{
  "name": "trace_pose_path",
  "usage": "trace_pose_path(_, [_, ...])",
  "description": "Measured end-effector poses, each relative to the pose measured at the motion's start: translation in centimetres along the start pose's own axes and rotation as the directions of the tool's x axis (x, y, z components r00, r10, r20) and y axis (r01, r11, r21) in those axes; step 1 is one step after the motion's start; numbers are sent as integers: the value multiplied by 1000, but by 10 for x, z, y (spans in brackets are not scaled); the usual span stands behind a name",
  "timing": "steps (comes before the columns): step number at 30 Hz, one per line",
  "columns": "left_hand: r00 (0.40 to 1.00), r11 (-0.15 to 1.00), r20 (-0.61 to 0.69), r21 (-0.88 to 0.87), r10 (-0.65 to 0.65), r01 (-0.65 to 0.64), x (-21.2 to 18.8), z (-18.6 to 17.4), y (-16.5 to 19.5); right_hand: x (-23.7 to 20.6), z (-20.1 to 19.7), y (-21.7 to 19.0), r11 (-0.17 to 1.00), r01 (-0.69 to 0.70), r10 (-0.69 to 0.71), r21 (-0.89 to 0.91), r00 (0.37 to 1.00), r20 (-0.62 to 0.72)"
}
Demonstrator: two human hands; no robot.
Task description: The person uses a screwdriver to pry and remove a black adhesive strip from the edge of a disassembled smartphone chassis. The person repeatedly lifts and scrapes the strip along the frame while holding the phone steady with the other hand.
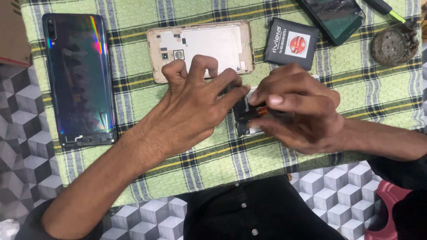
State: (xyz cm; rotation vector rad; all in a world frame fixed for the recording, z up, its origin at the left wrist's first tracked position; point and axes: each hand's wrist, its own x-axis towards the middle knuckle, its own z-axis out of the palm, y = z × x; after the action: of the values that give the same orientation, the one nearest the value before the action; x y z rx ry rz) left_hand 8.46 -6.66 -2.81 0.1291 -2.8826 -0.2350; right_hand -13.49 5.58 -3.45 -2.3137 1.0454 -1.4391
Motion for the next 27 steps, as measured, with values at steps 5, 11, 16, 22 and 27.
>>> trace_pose_path(5, [1000,1000,4,-3,1,-1,1,3,1,-3,0,-1,984,-121,122,133,993,4])
trace_pose_path(11, [1000,1000,15,-25,-7,7,0,2,-1,-2,-1,-4,986,-116,107,121,991,81])
trace_pose_path(16, [999,998,-48,-62,-6,3,0,0,-1,1,-1,-5,1000,4,-3,-9,997,83])
trace_pose_path(22, [993,988,-96,-145,-64,50,0,-7,-2,2,1,-6,964,-125,94,234,986,139])
trace_pose_path(27, [987,921,-59,-371,-151,119,0,-16,-9,6,-2,-4,999,-16,11,41,993,115])
